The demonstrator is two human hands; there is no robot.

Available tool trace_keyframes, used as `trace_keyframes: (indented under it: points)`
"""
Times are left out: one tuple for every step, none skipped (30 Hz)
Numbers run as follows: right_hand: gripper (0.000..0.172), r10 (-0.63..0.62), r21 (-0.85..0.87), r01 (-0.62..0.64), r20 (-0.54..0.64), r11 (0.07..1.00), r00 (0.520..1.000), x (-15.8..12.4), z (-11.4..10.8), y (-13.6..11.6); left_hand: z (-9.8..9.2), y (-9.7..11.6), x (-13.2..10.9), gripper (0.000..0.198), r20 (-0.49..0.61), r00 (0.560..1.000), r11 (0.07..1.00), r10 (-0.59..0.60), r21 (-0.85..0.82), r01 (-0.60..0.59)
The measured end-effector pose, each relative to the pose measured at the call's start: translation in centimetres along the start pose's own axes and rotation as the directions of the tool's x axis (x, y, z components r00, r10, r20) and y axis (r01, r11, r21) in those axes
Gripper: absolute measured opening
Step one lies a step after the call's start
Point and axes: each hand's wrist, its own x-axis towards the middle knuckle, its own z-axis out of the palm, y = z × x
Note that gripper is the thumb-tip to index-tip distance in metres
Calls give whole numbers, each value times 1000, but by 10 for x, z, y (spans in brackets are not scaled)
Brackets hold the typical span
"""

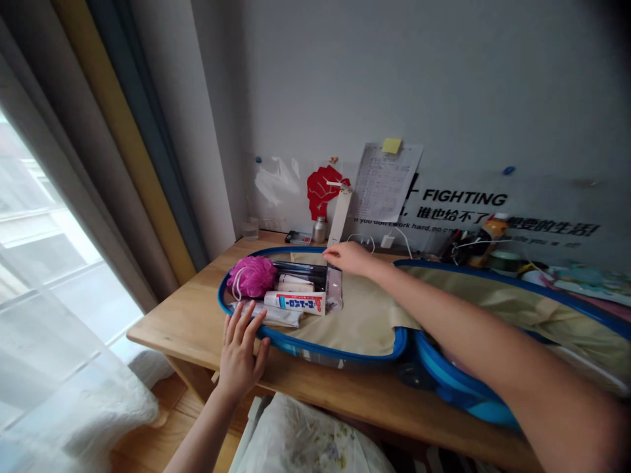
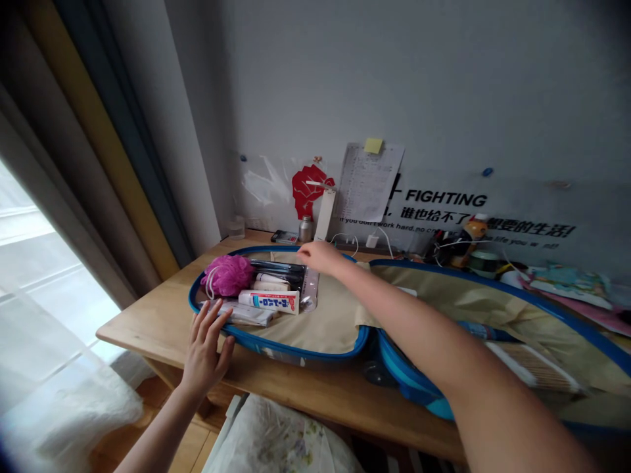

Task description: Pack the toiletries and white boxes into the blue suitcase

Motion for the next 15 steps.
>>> trace_keyframes:
  points:
    - [37,25,8,-25,-21,1000,999,-5,-12,14,0,0,0,55,-2,1000,1000,-5,-3,5]
    - [39,55,12,-55,-34,998,998,-12,-23,30,0,0,0,55,0,1000,1000,-8,-5,8]
    - [40,89,13,-88,-43,996,995,-21,-33,46,0,1,0,55,2,1000,1000,-12,-6,12]
    - [41,124,9,-124,-47,992,991,-31,-42,63,0,1,0,55,5,1000,1000,-16,-8,16]
    - [41,161,0,-161,-51,987,986,-43,-48,81,0,1,0,54,8,1000,1000,-20,-8,21]
    - [41,199,-14,-200,-53,980,979,-55,-51,98,0,1,0,54,10,1000,1000,-25,-8,25]
    - [41,236,-32,-238,-56,971,970,-68,-52,114,0,1,0,53,11,1000,1000,-29,-6,29]
    - [40,270,-51,-273,-53,961,961,-81,-50,128,0,1,0,52,9,999,1000,-31,-5,31]
    - [39,299,-70,-302,-48,951,953,-93,-46,141,0,1,0,52,8,999,999,-32,-3,32]
    - [39,320,-87,-322,-41,943,947,-104,-40,153,0,1,0,52,7,1000,1000,-29,-1,29]
    - [39,333,-105,-335,-31,936,942,-113,-34,163,0,1,0,52,6,1000,1000,-24,0,24]
    - [40,339,-122,-338,-21,933,941,-120,-28,171,0,1,0,53,3,1000,1000,-20,-1,20]
    - [41,335,-138,-333,-8,933,942,-125,-22,177,1,1,0,54,4,1000,1000,-18,-4,18]
    - [42,326,-154,-322,6,934,945,-129,-16,183,1,1,0,54,4,1000,1000,-17,-8,17]
    - [43,314,-168,-306,22,937,949,-131,-12,188,1,1,0,55,2,1000,1000,-16,-11,16]
